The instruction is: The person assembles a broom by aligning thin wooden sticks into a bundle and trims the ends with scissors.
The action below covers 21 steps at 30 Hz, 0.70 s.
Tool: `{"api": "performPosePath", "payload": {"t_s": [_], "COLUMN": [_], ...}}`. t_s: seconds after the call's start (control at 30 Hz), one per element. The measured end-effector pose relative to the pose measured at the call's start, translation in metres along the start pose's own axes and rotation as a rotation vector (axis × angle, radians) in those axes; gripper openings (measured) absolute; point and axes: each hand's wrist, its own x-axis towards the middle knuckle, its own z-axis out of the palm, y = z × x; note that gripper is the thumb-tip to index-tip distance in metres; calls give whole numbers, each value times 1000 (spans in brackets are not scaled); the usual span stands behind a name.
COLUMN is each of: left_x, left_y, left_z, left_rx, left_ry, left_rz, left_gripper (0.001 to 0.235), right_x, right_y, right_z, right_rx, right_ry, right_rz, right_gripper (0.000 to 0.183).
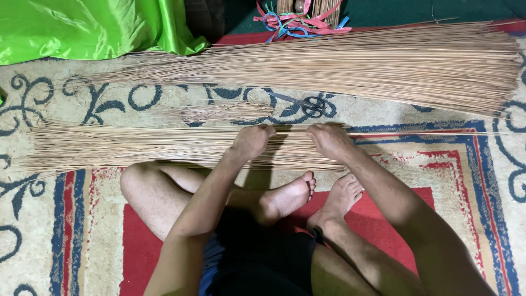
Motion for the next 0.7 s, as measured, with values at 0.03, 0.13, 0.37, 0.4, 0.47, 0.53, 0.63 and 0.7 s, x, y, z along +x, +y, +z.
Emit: {"api": "performPosePath", "payload": {"t_s": [0.03, 0.13, 0.37, 0.4, 0.47, 0.53, 0.63, 0.7], "left_x": [-2, -9, -3, -1, 11, 17, 16, 9], "left_y": [-14, -46, -23, -12, 9, 22, 26, 21], "left_z": [4, 14, 21, 20, 21, 19, 11, 6], "left_rx": [0, 12, 54, 86, 102, 118, 96, 85], "left_ry": [1, -4, -8, 1, 30, 64, 77, 94], "left_rz": [-1, -30, -48, -46, -40, -38, 3, 17], "left_gripper": [22, 23, 23, 24, 23, 23, 22, 19], "right_x": [-4, -15, 2, 7, 16, 23, 19, 10], "right_y": [15, 48, 8, -4, -24, -37, -36, -29], "right_z": [-1, -10, -4, 1, 6, 8, 1, -5], "right_rx": [0, -49, 27, 37, 38, 36, 50, 7], "right_ry": [-1, -38, -65, -65, -48, -31, -33, -25], "right_rz": [-1, 44, 34, 27, 13, -6, 1, 16], "right_gripper": [22, 20, 22, 25, 23, 21, 20, 19]}}
